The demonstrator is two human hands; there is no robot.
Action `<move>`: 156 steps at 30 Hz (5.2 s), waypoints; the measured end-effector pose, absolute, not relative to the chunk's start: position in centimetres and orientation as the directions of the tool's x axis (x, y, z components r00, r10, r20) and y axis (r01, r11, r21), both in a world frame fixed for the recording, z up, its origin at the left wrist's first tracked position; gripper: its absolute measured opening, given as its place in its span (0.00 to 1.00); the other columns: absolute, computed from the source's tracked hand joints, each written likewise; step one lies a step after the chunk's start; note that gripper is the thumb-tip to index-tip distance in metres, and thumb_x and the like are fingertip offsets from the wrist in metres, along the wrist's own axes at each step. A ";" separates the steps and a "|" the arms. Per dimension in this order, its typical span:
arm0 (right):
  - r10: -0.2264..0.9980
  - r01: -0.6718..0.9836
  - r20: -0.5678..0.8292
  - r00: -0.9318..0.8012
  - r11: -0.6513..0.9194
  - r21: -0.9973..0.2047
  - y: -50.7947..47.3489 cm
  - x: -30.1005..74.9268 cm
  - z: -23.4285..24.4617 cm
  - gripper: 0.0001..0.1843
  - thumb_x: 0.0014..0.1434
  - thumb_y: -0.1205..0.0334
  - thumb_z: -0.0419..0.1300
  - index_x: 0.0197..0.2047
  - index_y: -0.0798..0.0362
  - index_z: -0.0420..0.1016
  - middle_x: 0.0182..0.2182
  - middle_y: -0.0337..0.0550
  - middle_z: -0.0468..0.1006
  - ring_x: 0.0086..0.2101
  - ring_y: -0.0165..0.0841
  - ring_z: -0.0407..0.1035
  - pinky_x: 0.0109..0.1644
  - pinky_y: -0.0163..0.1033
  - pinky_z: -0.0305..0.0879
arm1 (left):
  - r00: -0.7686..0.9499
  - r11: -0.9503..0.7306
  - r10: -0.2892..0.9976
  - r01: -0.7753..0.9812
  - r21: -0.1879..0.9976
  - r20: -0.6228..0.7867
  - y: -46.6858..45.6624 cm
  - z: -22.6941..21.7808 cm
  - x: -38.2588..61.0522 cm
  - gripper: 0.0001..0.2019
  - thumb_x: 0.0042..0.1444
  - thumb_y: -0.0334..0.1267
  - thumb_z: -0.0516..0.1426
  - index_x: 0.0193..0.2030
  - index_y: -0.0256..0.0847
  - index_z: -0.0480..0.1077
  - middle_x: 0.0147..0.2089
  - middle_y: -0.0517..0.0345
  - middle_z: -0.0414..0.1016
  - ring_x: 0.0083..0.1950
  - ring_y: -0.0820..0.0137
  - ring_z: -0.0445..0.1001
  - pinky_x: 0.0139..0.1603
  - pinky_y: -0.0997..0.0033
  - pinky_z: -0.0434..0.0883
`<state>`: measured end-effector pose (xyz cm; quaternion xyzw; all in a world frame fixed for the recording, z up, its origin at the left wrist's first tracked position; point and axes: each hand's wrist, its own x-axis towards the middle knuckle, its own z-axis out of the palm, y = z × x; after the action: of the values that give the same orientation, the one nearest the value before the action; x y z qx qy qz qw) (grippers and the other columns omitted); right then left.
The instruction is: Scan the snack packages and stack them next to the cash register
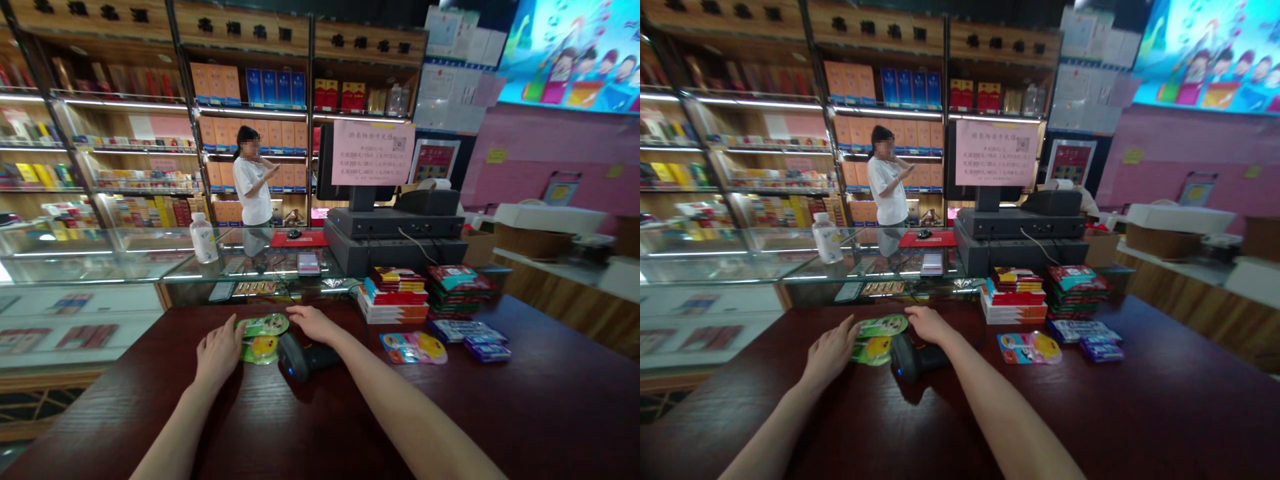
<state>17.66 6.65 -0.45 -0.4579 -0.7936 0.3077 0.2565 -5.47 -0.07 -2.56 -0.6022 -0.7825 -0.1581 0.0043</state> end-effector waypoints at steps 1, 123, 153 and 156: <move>0.885 0.567 0.121 -0.450 0.388 -0.726 6.7 17.5 -0.5 0.21 0.65 0.63 0.55 0.59 0.47 0.77 0.60 0.41 0.76 0.60 0.38 0.69 0.67 0.42 0.59 | -0.276 0.224 0.939 0.943 0.246 0.203 0.0 -2.6 -5.5 0.28 0.68 0.47 0.40 0.69 0.39 0.60 0.61 0.42 0.74 0.63 0.51 0.70 0.63 0.45 0.63; 0.916 -0.358 0.400 -0.001 0.374 -0.856 -0.5 25.8 0.3 0.23 0.47 0.61 0.74 0.48 0.46 0.77 0.59 0.45 0.76 0.56 0.45 0.72 0.63 0.54 0.68 | 0.355 -0.604 0.655 0.777 0.179 0.667 0.2 0.3 0.1 0.43 0.56 0.46 0.63 0.75 0.53 0.47 0.74 0.48 0.56 0.75 0.51 0.53 0.70 0.43 0.59; 0.775 0.447 0.269 -0.572 0.569 -0.690 -1.5 26.7 -0.6 0.45 0.52 0.58 0.71 0.70 0.42 0.59 0.60 0.45 0.75 0.58 0.44 0.67 0.65 0.53 0.58 | 0.201 -0.556 0.516 0.818 0.148 0.833 1.2 -0.5 -2.5 0.34 0.57 0.48 0.63 0.67 0.45 0.56 0.62 0.46 0.72 0.63 0.56 0.72 0.72 0.43 0.55; 0.724 0.538 0.251 -0.642 0.659 -0.525 -2.0 26.3 -0.8 0.45 0.52 0.58 0.72 0.70 0.45 0.60 0.62 0.47 0.73 0.59 0.45 0.66 0.65 0.51 0.56 | 0.190 -0.543 0.519 0.827 0.149 0.834 1.4 -0.8 -2.8 0.35 0.56 0.47 0.64 0.66 0.45 0.56 0.62 0.46 0.72 0.63 0.56 0.72 0.72 0.43 0.54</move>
<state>26.30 -2.02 -0.79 -0.3577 -0.8824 0.2061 0.2256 -2.83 1.41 -0.84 -0.7525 -0.4470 -0.4529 0.1699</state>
